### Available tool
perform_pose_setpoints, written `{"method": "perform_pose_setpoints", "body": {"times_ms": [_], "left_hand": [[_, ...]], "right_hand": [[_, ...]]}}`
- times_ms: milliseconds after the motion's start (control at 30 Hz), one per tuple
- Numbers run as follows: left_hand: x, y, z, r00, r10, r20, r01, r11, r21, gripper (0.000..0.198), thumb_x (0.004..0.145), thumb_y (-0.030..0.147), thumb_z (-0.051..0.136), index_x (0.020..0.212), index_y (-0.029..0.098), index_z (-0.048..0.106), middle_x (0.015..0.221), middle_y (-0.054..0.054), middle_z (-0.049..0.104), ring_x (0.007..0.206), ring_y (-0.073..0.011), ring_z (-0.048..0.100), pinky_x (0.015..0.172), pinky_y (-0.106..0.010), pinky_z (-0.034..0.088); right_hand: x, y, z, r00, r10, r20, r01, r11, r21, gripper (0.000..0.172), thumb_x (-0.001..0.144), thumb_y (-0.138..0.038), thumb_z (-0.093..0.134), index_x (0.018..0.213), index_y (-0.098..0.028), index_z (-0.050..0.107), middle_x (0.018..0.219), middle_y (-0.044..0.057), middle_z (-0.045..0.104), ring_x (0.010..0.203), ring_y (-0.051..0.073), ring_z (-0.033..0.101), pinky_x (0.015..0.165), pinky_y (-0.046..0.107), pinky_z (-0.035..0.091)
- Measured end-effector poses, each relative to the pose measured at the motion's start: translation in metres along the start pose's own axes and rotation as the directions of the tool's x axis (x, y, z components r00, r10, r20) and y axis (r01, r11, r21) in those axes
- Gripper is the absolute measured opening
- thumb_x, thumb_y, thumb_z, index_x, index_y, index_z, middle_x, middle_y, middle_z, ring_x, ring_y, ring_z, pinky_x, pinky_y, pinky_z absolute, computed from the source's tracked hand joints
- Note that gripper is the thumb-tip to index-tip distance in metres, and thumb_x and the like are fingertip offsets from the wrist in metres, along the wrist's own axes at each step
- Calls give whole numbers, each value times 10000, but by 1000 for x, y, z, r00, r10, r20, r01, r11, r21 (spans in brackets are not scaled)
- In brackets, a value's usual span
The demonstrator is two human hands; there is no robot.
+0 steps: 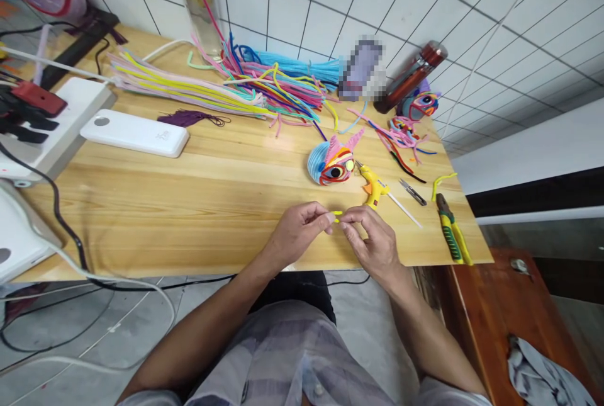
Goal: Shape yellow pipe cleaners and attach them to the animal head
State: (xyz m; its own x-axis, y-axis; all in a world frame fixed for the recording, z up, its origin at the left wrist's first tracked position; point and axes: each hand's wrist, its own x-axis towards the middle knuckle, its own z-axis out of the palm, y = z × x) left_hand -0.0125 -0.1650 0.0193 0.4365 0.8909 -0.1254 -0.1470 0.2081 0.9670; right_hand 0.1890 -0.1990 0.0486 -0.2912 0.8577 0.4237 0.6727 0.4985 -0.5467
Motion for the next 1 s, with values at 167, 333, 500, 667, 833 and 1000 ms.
{"method": "perform_pose_setpoints", "body": {"times_ms": [167,333,500,667,833,1000], "left_hand": [[-1,1,0,1000,11,-9,-11,1000,-5,338,900,503,692,801,181,711,743,-9,727,641,-114,524,658,-260,430],[0,-1,0,1000,-25,-5,24,997,-79,378,859,550,737,825,173,735,756,-10,730,582,-91,436,586,-251,368],[0,-1,-2,998,-51,-24,47,991,-127,411,816,577,796,826,172,725,745,-8,739,562,-84,422,574,-245,375],[-2,1,0,999,28,-28,-29,998,-56,364,866,536,755,815,176,732,752,-17,748,592,-98,465,606,-253,396],[-7,3,3,994,105,-24,-105,994,24,334,921,498,703,799,188,736,753,-12,736,691,-132,590,692,-264,464],[-10,3,3,987,160,-6,-159,986,49,303,937,451,695,796,191,760,782,-22,761,707,-136,617,711,-266,481]], "right_hand": [[3,-2,0,997,-74,-17,73,996,-57,123,1044,-160,677,1084,-269,716,973,72,777,929,251,752,802,402,620],[5,-1,3,997,-76,-24,75,996,-46,141,1056,-130,658,1057,-265,699,947,56,752,886,227,734,772,370,604],[4,-2,5,1000,-14,-26,14,1000,-12,121,1076,-174,629,1016,-266,680,935,52,746,879,227,724,778,373,596],[5,-5,0,977,206,-46,-198,970,141,125,1039,-325,724,1138,-265,678,976,36,734,888,217,719,816,370,605],[11,-7,1,929,362,73,-367,883,292,235,1032,-475,723,983,-246,706,898,22,750,798,194,699,741,332,580],[13,-12,3,877,448,174,-476,764,436,374,1009,-589,741,929,-226,695,761,0,728,672,173,680,671,311,570]]}}
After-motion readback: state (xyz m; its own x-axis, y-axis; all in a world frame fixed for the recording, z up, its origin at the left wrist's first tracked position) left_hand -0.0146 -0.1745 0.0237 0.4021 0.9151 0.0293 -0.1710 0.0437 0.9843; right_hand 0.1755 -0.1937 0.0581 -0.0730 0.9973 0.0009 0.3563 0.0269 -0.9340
